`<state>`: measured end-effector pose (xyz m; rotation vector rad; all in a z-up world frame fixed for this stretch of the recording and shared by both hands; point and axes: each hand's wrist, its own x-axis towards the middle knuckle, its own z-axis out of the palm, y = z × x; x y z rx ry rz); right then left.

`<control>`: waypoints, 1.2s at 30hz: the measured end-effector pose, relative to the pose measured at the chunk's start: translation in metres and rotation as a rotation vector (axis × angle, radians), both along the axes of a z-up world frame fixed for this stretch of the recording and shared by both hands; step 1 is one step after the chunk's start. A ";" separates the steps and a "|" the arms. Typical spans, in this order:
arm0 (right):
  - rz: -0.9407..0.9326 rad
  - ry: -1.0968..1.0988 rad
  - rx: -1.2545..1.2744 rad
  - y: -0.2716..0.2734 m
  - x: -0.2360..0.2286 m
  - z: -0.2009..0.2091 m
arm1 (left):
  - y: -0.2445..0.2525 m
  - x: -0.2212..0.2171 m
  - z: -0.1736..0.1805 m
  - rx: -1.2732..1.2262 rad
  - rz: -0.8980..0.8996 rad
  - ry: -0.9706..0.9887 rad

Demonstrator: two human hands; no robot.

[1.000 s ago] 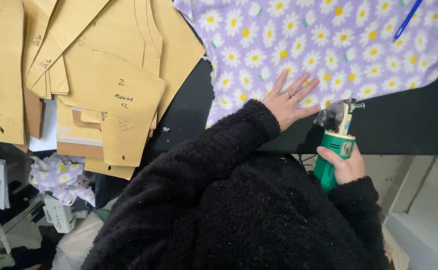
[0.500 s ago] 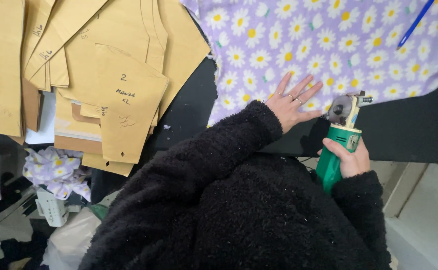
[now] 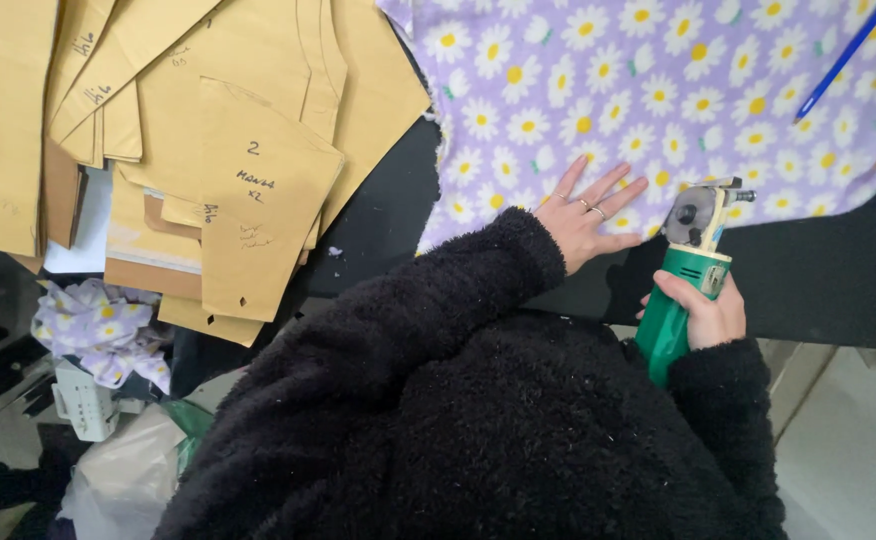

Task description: Arranging patterns on fabric and cutting it with an electric cutter.

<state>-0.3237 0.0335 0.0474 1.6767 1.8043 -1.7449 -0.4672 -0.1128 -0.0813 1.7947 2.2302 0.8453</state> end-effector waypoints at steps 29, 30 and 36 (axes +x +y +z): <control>0.060 -0.001 0.015 0.040 -0.030 -0.004 | -0.002 -0.003 0.004 0.047 0.010 -0.056; 0.063 0.004 0.017 0.043 -0.033 -0.004 | 0.000 -0.002 0.002 0.048 0.014 -0.051; 0.096 0.014 0.011 0.054 -0.039 -0.003 | -0.001 -0.001 0.003 0.032 0.027 -0.030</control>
